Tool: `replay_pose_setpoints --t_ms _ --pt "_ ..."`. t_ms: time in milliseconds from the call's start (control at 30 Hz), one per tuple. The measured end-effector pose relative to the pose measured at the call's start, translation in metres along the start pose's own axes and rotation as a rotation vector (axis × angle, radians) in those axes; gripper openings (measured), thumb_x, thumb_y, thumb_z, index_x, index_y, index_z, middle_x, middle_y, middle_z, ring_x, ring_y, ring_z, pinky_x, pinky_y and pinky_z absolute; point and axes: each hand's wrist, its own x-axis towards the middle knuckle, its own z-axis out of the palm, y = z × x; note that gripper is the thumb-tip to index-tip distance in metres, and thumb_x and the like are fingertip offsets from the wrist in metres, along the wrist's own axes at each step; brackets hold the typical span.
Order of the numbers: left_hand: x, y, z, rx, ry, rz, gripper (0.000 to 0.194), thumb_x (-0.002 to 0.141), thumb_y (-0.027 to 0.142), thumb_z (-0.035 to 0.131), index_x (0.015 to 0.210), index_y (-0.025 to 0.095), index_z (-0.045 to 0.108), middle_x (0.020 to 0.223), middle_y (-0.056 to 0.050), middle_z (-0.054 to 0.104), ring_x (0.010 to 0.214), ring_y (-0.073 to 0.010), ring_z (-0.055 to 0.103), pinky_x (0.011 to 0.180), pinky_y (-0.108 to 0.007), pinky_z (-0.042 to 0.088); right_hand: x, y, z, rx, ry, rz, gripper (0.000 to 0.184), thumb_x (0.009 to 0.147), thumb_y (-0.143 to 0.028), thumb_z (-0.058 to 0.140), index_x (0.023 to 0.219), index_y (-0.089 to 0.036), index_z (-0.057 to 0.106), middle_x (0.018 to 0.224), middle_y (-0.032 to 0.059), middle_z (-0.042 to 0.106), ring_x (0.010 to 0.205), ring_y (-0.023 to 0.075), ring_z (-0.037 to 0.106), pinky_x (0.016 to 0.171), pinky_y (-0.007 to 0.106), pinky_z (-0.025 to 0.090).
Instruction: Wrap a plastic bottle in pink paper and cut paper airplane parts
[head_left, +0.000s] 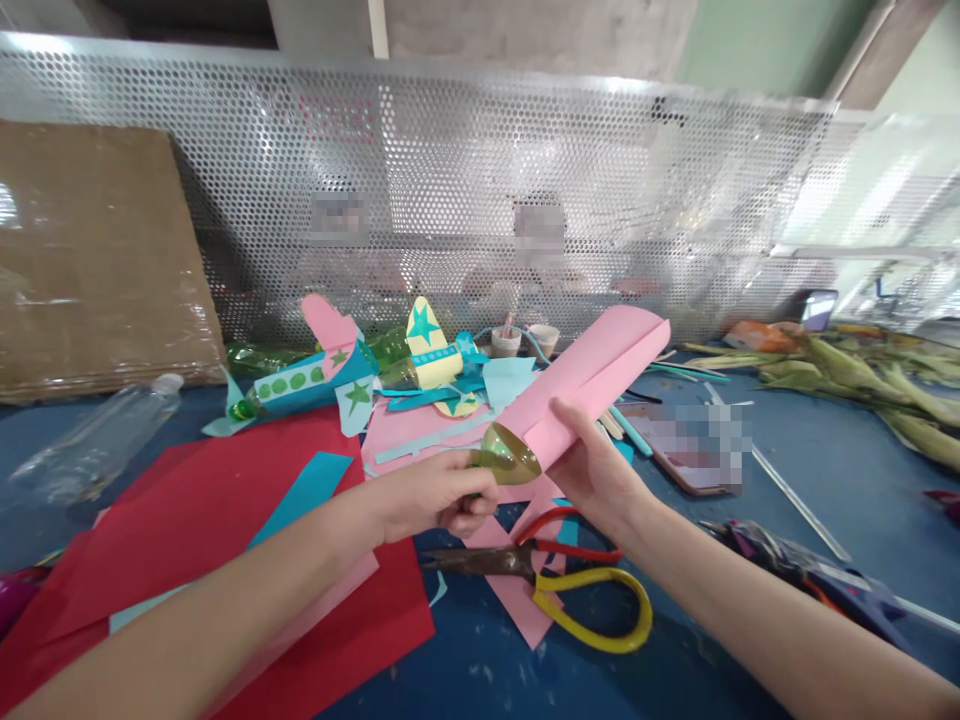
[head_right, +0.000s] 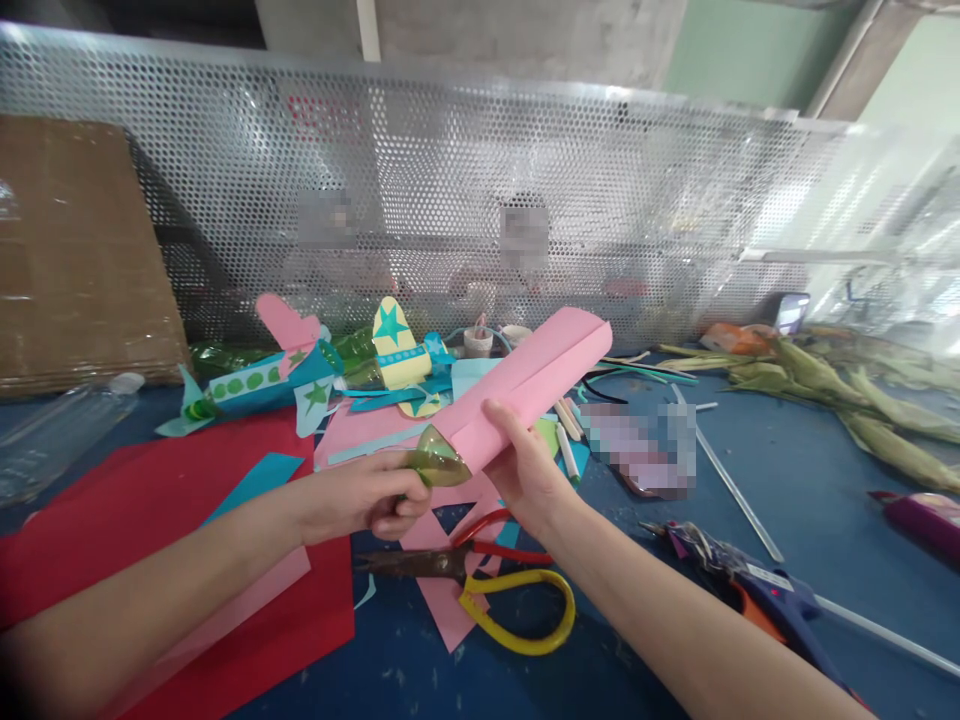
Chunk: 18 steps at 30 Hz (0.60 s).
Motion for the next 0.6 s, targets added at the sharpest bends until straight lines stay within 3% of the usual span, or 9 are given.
replay_pose_setpoints --t_ms 133,233,333,400,467,600 --pt "0.000 0.000 0.002 -0.047 -0.009 -0.019 0.012 0.070 0.022 0.054 0.068 0.021 0.042 0.056 0.008 0.036 0.045 -0.0068 0.026 0.046 -0.026 0.017 0.001 0.001 0.000 -0.008 0.005 -0.015 0.034 0.066 -0.032 0.083 0.093 -0.019 0.066 0.086 0.0018 0.073 0.086 0.0219 0.069 0.080 0.032 0.059" --pt "-0.001 0.000 0.002 -0.044 -0.002 -0.023 0.015 0.074 0.022 0.062 0.080 0.021 0.048 0.060 0.007 0.044 0.048 -0.0081 0.039 0.049 -0.024 0.030 0.001 0.002 0.000 -0.030 -0.018 -0.020 0.033 0.067 -0.032 0.082 0.093 -0.018 0.066 0.086 0.0024 0.073 0.085 0.0214 0.069 0.081 0.032 0.059" --pt "-0.002 0.003 0.000 -0.026 0.057 0.068 0.042 0.076 0.035 0.075 0.110 0.022 0.054 0.085 -0.001 0.062 0.074 -0.0159 0.061 0.069 -0.030 0.046 -0.004 0.003 0.002 -0.072 -0.087 -0.029 0.033 0.070 -0.034 0.081 0.095 -0.017 0.066 0.086 0.0035 0.073 0.084 0.0220 0.069 0.082 0.034 0.058" --pt "-0.002 0.005 -0.002 -0.065 0.116 0.107 0.071 0.072 0.049 0.079 0.130 0.024 0.046 0.104 -0.007 0.064 0.089 -0.0212 0.065 0.077 -0.033 0.049 -0.010 0.005 0.005 -0.109 -0.146 -0.031 0.037 0.071 -0.036 0.081 0.098 -0.016 0.066 0.089 0.0057 0.074 0.087 0.0241 0.069 0.085 0.037 0.057" --pt "-0.001 0.007 -0.002 -0.135 0.141 0.103 0.091 0.066 0.061 0.080 0.140 0.025 0.037 0.110 -0.010 0.065 0.091 -0.0245 0.066 0.076 -0.036 0.052 -0.017 0.007 0.009 -0.149 -0.192 -0.033 0.041 0.069 -0.037 0.082 0.100 -0.017 0.067 0.094 0.0069 0.074 0.089 0.0252 0.069 0.085 0.039 0.057" --pt "0.004 0.008 0.003 -0.212 0.129 0.082 0.094 0.062 0.066 0.080 0.137 0.022 0.045 0.105 -0.011 0.069 0.081 -0.0220 0.067 0.064 -0.031 0.055 -0.022 0.011 0.012 -0.258 -0.251 -0.040 0.049 0.064 -0.046 0.084 0.100 -0.018 0.068 0.094 0.0067 0.075 0.088 0.0263 0.069 0.082 0.040 0.057"
